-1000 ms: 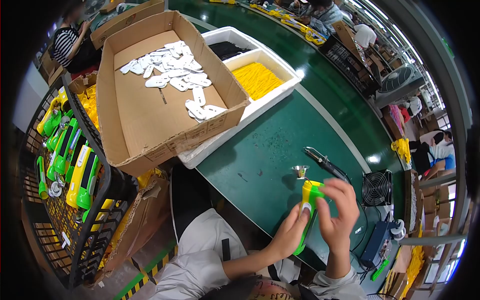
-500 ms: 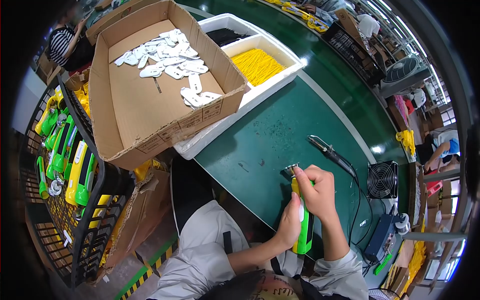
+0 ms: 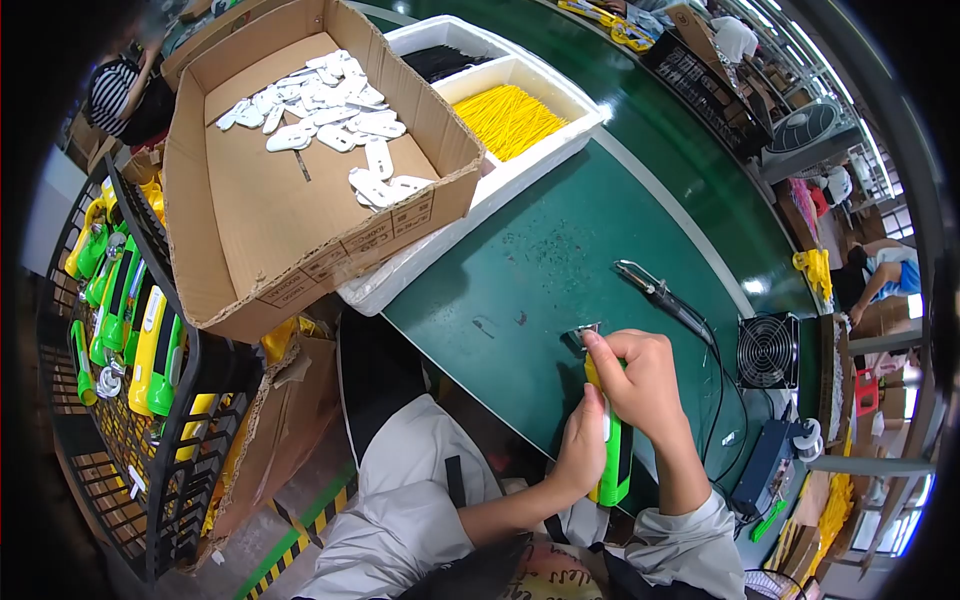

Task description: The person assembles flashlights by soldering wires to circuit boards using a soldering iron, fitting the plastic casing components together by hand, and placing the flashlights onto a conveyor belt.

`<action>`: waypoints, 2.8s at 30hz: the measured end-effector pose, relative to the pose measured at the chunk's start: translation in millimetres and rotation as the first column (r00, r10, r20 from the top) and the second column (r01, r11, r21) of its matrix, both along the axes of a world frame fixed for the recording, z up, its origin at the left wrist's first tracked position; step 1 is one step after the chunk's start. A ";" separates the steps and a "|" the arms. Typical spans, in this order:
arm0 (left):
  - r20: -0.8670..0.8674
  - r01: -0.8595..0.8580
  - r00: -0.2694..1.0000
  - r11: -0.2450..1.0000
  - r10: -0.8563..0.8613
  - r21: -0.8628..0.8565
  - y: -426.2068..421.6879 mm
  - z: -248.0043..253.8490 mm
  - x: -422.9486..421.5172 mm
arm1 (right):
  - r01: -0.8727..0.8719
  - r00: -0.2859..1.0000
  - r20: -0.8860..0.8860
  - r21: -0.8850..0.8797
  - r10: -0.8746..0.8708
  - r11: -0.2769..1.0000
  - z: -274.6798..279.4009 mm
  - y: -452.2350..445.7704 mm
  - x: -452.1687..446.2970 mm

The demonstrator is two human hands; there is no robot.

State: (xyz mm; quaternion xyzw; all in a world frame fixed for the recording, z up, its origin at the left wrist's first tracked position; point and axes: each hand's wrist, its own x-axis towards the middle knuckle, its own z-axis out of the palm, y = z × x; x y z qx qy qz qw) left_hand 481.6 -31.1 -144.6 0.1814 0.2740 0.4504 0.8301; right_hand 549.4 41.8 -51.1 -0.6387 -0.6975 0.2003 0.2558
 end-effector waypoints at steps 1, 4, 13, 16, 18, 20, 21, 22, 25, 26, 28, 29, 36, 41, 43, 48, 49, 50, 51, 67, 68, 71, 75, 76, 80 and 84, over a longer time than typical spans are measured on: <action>-0.041 -0.017 0.999 0.999 0.018 0.037 -0.4 1.3 0.9 | 0.002 0.999 0.033 0.027 -0.003 1.000 -0.9 -1.6 -1.5; 0.122 0.069 0.991 0.994 -0.058 -0.087 2.9 -1.9 -6.2 | 0.024 0.999 0.034 0.020 -0.025 1.000 12.2 -2.2 2.4; 0.414 0.175 0.904 0.977 -0.110 -0.122 12.5 8.2 -11.9 | 0.030 0.999 -0.042 0.018 -0.029 0.999 28.4 -4.8 21.8; 0.269 0.170 0.952 0.983 -0.145 -0.071 14.2 9.7 -13.2 | 0.010 0.998 -0.056 0.026 -0.009 1.000 26.7 -10.9 28.7; 0.191 0.123 0.976 0.990 -0.108 -0.069 9.1 11.2 -8.7 | -0.005 0.998 -0.063 0.040 0.007 0.999 25.8 -13.5 28.7; 0.127 0.083 0.989 0.996 -0.077 -0.039 3.6 11.0 -6.1 | -0.018 0.998 -0.063 0.055 0.021 0.998 23.7 -12.7 27.0; 0.101 0.066 0.993 0.998 -0.064 -0.011 0.5 9.2 -5.6 | -0.049 0.999 -0.008 0.039 0.049 0.998 27.4 -12.1 27.7; 0.076 0.049 0.996 0.999 -0.050 0.017 -1.4 8.4 -5.3 | -0.080 0.996 0.045 0.020 0.079 0.997 34.0 -11.5 27.8; -0.008 -0.060 0.998 0.978 0.063 0.199 -4.0 17.3 -5.1 | -0.195 0.966 0.180 0.041 0.185 0.980 42.2 -5.0 29.5; -0.023 -0.054 0.998 0.973 0.061 0.225 -3.3 15.0 -5.0 | -0.239 0.950 0.223 0.058 0.220 0.969 44.2 -1.9 29.9; -0.049 -0.042 0.997 0.960 0.058 0.275 0.1 4.8 -4.4 | -0.288 0.893 0.373 0.039 0.254 0.957 48.3 5.5 28.6; -0.048 -0.042 0.997 0.957 0.058 0.287 0.5 1.1 -2.7 | -0.312 0.855 0.443 0.023 0.270 0.950 49.4 8.6 27.0; -0.298 -0.059 0.937 0.923 0.182 0.379 -2.3 4.2 -4.9 | -0.461 0.422 0.858 -0.073 0.291 0.884 39.5 -8.4 -13.3; -0.642 0.298 0.726 0.730 0.245 0.615 -19.8 -5.2 -34.1 | -0.302 0.402 0.895 -0.069 0.193 0.951 41.4 -68.2 -32.5; -0.647 0.419 0.739 0.624 0.187 0.659 -28.3 -30.7 -42.1 | -0.253 0.416 0.883 -0.119 0.219 0.960 37.9 -86.3 -42.1; -0.835 0.891 0.329 0.439 -0.441 0.119 14.6 51.5 -125.7 | -0.347 0.369 0.926 0.054 0.083 0.936 -1.5 -117.4 -52.5; -0.868 0.919 0.223 0.392 -0.444 0.036 27.6 68.9 -134.6 | -0.355 0.369 0.924 0.043 0.097 0.934 -4.4 -121.6 -54.3; -0.897 0.853 0.260 0.520 -0.357 0.040 36.7 81.8 -143.3 | -0.411 0.333 0.940 0.073 0.075 0.908 -13.7 -125.2 -52.7; -0.922 0.770 0.285 0.635 -0.263 0.057 44.8 89.5 -148.8 | -0.454 0.312 0.947 0.078 0.076 0.888 -23.3 -130.0 -51.3; -0.867 0.839 0.485 0.217 0.113 0.498 99.7 51.5 -77.6 | -0.345 0.802 0.589 0.322 0.098 0.882 -45.9 -161.7 0.7; -0.864 0.832 0.484 0.232 0.139 0.503 98.6 50.6 -77.6 | -0.289 0.816 0.575 0.320 0.057 0.902 -46.4 -166.8 6.5; -0.854 0.803 0.482 0.292 0.195 0.519 90.6 48.7 -77.1 | -0.143 0.871 0.489 0.344 -0.047 0.928 -48.2 -175.1 22.0; -0.831 0.753 0.486 0.354 0.269 0.555 79.6 42.1 -78.7 | -0.027 0.944 0.323 0.266 -0.063 0.964 -53.1 -175.7 35.4; -0.824 0.742 0.483 0.361 0.296 0.565 75.9 39.7 -79.8 | -0.012 0.951 0.303 0.241 -0.064 0.970 -56.3 -176.6 39.0; -0.763 0.689 0.445 0.365 0.469 0.626 54.9 37.2 -80.5 | 0.061 0.963 0.239 0.255 -0.125 0.965 -58.9 -169.4 48.4; -0.746 0.660 0.427 0.387 0.512 0.644 30.6 38.5 -79.0 | 0.131 0.958 0.219 0.230 -0.182 0.964 -54.8 -163.7 58.4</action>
